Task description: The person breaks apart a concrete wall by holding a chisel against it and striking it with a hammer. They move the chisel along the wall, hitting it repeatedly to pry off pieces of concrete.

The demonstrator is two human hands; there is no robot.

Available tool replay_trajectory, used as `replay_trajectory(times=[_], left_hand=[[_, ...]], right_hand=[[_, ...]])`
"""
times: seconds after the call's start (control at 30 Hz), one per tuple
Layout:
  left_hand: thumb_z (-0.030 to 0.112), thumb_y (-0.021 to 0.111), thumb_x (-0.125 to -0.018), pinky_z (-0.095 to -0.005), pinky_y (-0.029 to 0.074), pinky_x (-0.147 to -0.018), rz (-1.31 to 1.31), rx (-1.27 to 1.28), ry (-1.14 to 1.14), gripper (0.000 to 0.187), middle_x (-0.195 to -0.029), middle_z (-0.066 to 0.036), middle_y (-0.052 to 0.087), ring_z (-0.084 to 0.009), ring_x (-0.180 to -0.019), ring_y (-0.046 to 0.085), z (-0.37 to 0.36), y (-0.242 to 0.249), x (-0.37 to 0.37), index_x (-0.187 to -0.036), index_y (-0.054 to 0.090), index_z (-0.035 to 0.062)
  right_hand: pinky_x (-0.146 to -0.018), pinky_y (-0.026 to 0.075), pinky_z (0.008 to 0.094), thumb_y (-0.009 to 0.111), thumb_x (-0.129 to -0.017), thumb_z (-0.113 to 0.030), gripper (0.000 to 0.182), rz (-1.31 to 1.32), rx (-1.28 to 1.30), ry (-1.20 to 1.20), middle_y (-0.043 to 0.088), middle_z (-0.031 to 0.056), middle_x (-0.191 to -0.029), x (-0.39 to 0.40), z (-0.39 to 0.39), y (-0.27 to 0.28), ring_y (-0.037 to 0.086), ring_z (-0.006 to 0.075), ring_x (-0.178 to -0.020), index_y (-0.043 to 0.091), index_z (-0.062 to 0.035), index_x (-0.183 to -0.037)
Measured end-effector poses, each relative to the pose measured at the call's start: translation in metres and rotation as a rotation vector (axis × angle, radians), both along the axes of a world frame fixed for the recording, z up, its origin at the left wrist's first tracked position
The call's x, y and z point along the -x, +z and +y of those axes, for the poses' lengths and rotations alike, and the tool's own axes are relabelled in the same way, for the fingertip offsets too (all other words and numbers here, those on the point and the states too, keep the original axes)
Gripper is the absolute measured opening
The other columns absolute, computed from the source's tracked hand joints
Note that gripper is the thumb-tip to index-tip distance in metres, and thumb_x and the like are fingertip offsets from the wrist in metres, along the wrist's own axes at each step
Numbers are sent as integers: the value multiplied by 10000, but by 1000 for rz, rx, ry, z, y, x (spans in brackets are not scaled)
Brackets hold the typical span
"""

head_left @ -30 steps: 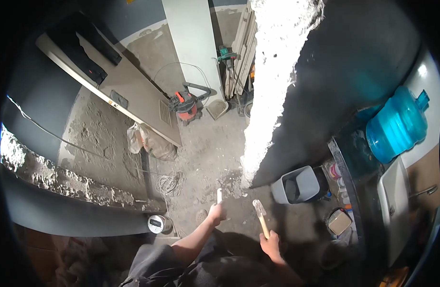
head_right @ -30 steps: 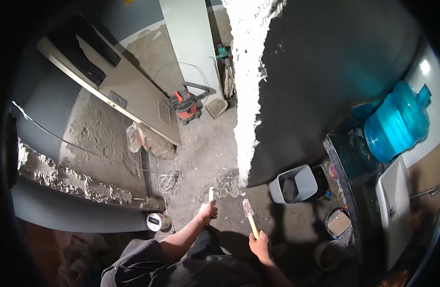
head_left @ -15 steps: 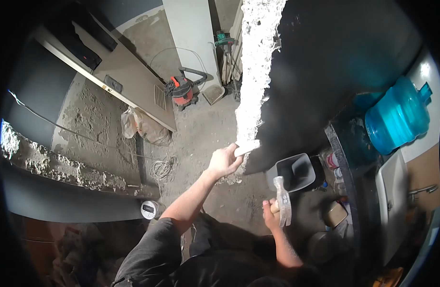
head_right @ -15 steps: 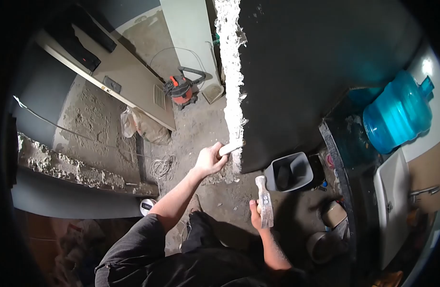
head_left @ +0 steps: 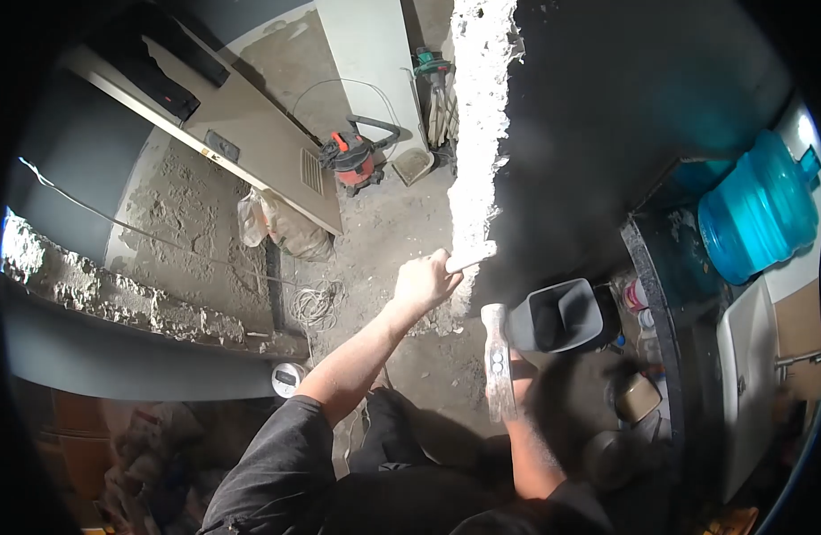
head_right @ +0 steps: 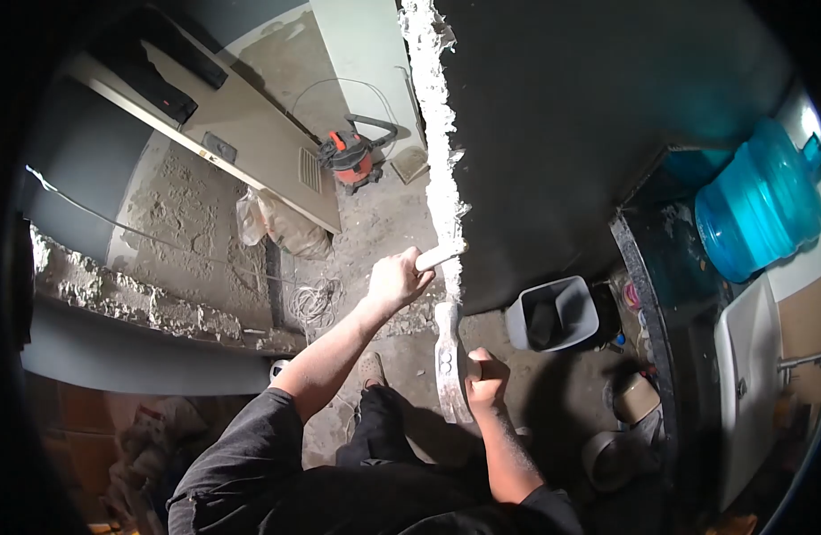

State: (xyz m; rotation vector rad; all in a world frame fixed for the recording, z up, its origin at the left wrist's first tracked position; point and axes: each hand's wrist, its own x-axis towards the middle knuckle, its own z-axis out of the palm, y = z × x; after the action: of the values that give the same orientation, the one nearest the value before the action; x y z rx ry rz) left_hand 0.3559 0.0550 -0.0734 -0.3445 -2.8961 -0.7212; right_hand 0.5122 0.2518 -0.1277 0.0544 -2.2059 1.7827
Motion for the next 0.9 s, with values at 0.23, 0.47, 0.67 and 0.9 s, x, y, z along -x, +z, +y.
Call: replay_trajectory(times=[0.23, 0.47, 0.67, 0.9], left_hand=[[359, 645, -852, -464, 531, -653, -41, 63, 151, 302, -723, -180, 658, -376, -702, 665, 11, -1, -1, -806, 574, 68], [362, 623, -869, -468, 525, -611, 46, 71, 159, 313, -671, -180, 639, -377, -645, 653, 10, -15, 4, -761, 567, 73], [378, 595, -877, -455, 537, -619, 44, 82, 131, 330, -676, -192, 648, -368, -658, 669, 3, -11, 11, -764, 601, 67], [403, 580, -885, -454, 546, -612, 1, 125, 62, 361, -673, -197, 657, -358, -654, 681, -7, -14, 23, -783, 621, 59]], right_hand=[[-529, 462, 369, 597, -790, 28, 115, 371, -262, 52, 527, 112, -607, 59, 16, -2, 557, 302, -532, 525, -32, -724], [-509, 452, 343, 609, -816, -23, 181, 318, -520, -70, 529, 96, -610, 36, 13, 13, 560, 262, -541, 494, -48, -679], [-515, 455, 422, 631, -823, -105, 167, 120, -381, 26, 584, 172, -638, 71, 10, -21, 600, 386, -592, 535, -33, -707], [-467, 414, 390, 589, -831, 21, 234, 547, -266, -44, 451, 103, -564, 42, -8, 21, 495, 304, -465, 447, -57, -661]])
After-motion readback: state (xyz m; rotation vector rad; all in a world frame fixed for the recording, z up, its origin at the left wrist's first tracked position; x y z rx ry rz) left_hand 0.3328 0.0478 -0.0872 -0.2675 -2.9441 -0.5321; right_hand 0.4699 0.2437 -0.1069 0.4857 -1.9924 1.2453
